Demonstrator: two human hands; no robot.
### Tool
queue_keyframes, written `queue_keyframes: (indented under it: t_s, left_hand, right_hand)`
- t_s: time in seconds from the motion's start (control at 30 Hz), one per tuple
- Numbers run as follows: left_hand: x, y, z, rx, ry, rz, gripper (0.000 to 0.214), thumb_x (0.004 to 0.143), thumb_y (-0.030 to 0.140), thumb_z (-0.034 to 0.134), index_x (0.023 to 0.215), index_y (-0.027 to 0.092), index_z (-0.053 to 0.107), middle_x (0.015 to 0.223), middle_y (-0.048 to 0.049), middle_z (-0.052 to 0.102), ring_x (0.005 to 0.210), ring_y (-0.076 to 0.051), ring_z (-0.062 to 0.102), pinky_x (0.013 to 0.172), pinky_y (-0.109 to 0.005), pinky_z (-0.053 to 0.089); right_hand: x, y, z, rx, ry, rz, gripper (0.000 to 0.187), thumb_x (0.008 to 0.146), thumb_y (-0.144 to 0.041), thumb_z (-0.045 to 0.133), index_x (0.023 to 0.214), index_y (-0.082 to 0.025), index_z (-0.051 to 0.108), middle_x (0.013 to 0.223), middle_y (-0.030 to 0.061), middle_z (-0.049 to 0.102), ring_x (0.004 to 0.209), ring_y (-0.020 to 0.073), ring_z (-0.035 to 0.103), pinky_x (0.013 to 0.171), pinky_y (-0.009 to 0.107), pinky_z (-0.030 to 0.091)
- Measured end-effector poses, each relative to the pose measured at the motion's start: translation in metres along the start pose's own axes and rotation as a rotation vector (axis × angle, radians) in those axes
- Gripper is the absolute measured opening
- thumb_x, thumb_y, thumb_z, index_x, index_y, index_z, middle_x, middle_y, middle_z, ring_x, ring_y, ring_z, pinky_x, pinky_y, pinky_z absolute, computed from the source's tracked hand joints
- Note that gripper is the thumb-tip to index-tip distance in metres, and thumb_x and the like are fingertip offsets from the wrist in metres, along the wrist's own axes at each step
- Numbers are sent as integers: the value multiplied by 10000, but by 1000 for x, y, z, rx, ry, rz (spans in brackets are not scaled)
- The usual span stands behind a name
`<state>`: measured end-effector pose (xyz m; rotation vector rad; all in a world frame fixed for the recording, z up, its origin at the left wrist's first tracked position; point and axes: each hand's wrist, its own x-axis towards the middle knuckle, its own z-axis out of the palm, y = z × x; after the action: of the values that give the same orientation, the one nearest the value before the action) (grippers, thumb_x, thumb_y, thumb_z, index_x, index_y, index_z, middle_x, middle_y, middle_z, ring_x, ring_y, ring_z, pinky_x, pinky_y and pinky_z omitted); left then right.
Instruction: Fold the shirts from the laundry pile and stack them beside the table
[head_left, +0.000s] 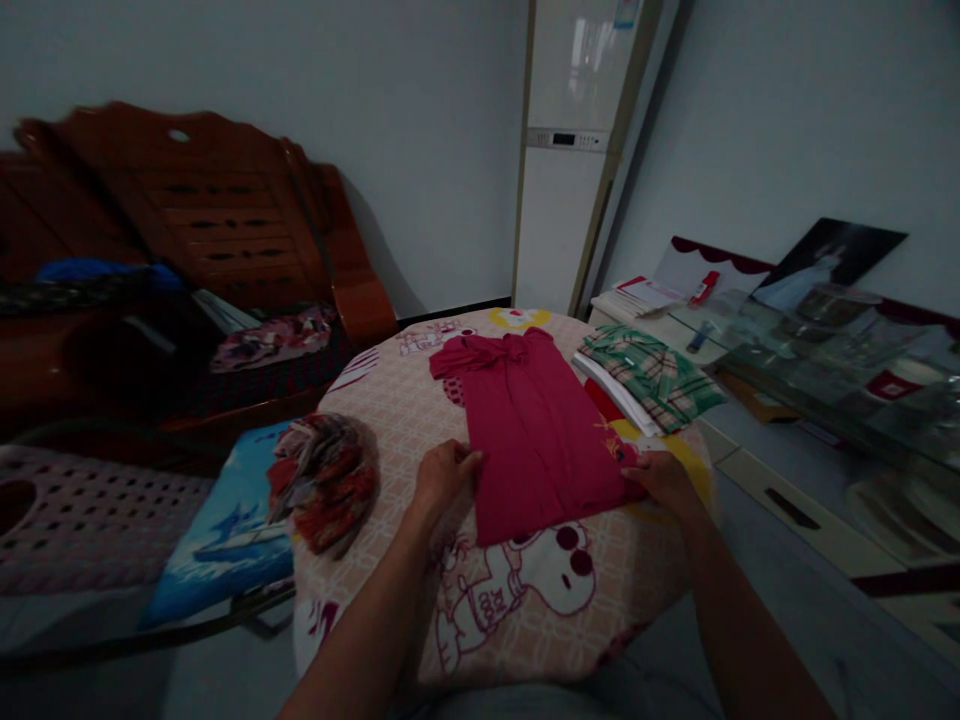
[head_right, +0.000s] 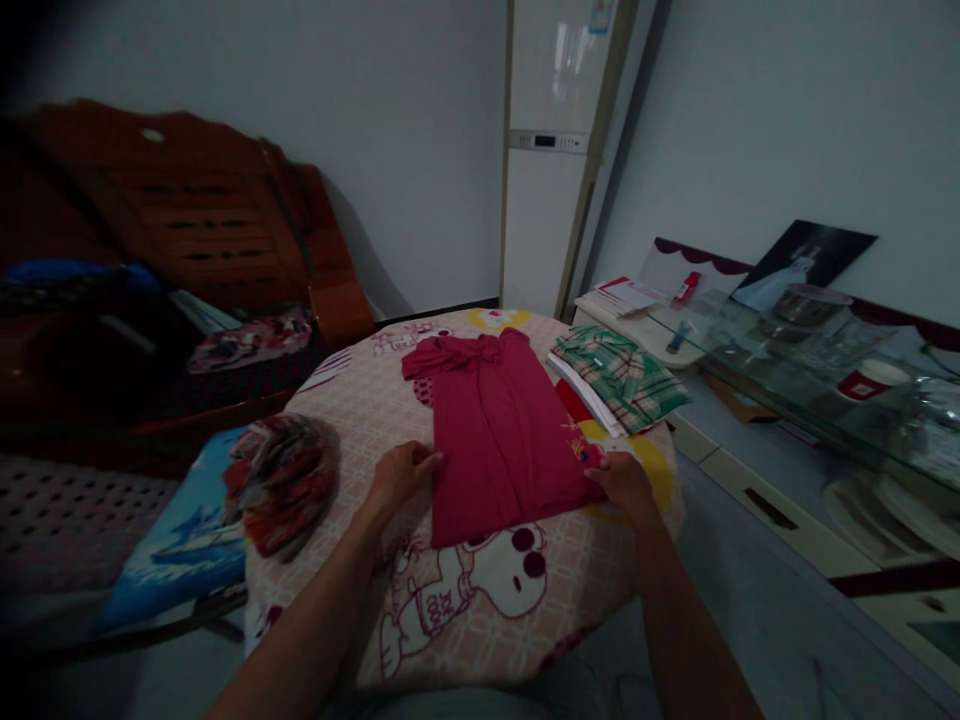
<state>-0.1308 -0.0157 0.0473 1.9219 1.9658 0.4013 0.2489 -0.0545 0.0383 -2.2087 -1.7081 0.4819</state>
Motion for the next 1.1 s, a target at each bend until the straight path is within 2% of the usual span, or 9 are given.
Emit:
queue_keyframes:
  t_s: [0.13, 0.23, 0.33, 0.43, 0.53, 0.67, 0.83, 0.93, 1.1]
  left_hand:
    - [-20, 17, 11, 148, -80, 46, 311, 869, 451, 596, 928, 159, 687, 947, -122, 718, 922, -250, 674, 738, -294, 455]
    - [-26, 22, 16, 156, -84, 44, 312, 890, 440, 557, 946, 160, 683, 962, -126, 716, 947, -252, 671, 753, -297, 451]
    - [-26, 17, 19, 95, -65, 31, 286, 883, 418, 567, 974, 165, 668, 984, -113, 716, 948, -245, 669, 767, -295, 455]
    - [-29, 13, 21, -7, -35, 26, 320, 866, 370, 600, 1114, 168, 615, 974, -92, 721, 935, -239, 672, 788, -301, 474]
    - [-37, 12, 24, -101, 45, 52, 547, 851, 296, 624, 1358, 182, 453, 1020, -87, 709, 958, -240, 667, 837, -336, 506]
    - [-53, 15, 27, -200, 237, 366, 570, 845, 233, 616, 1391, 211, 455, 1366, -124, 538, 1248, -272, 525, 1022, -410, 475]
    - [-69, 25, 39, -117, -107, 739, 475, 840, 273, 618, 1307, 191, 588, 1373, -124, 569, 1277, -263, 525, 1079, -419, 447]
    - [-74, 30, 47, 15, -173, 772, 556, 797, 135, 583, 1351, 167, 558, 1453, -141, 499, 1354, -265, 459, 1146, -429, 369]
    - [-72, 24, 50, 49, -211, 795, 641, 775, 46, 528, 1404, 168, 505, 1499, -123, 444, 1393, -251, 411, 1174, -422, 324]
  right_hand:
    - [-3, -2, 0, -62, 40, 12, 258, 755, -282, 657, 549, -198, 525, 565, 6, 571, 579, 138, 542, 536, 236, 318]
    - [-15, -9, -1, -213, 250, 14, 95, 769, -196, 634, 681, -179, 603, 741, 69, 646, 720, 190, 593, 619, 272, 374]
    - [-30, -25, 7, -189, 382, -193, 55, 807, -179, 600, 837, -162, 643, 876, 106, 667, 854, 229, 608, 759, 323, 435]
    - [-42, -43, 25, -24, 256, -474, 95, 846, -219, 581, 875, -186, 666, 915, 81, 677, 890, 213, 616, 846, 340, 465]
    - [-50, -51, 39, 5, 136, -593, 144, 846, -245, 599, 934, -187, 698, 977, 95, 686, 952, 231, 621, 890, 373, 482]
    - [-55, -40, 42, -35, 51, -638, 269, 812, -226, 623, 1058, -158, 706, 1142, 136, 671, 1081, 264, 602, 960, 425, 479]
    - [-58, -20, 40, -164, 56, -692, 581, 700, -23, 473, 1230, -178, 654, 1318, 102, 613, 1203, 245, 548, 1033, 429, 447]
    - [-56, -11, 44, -259, 143, -687, 618, 685, -15, 444, 1229, -209, 664, 1289, 84, 639, 1145, 243, 579, 1001, 430, 461]
    - [-48, 6, 48, -309, 357, -691, 458, 774, -63, 454, 1111, -229, 716, 1158, 73, 700, 1016, 213, 611, 932, 375, 473]
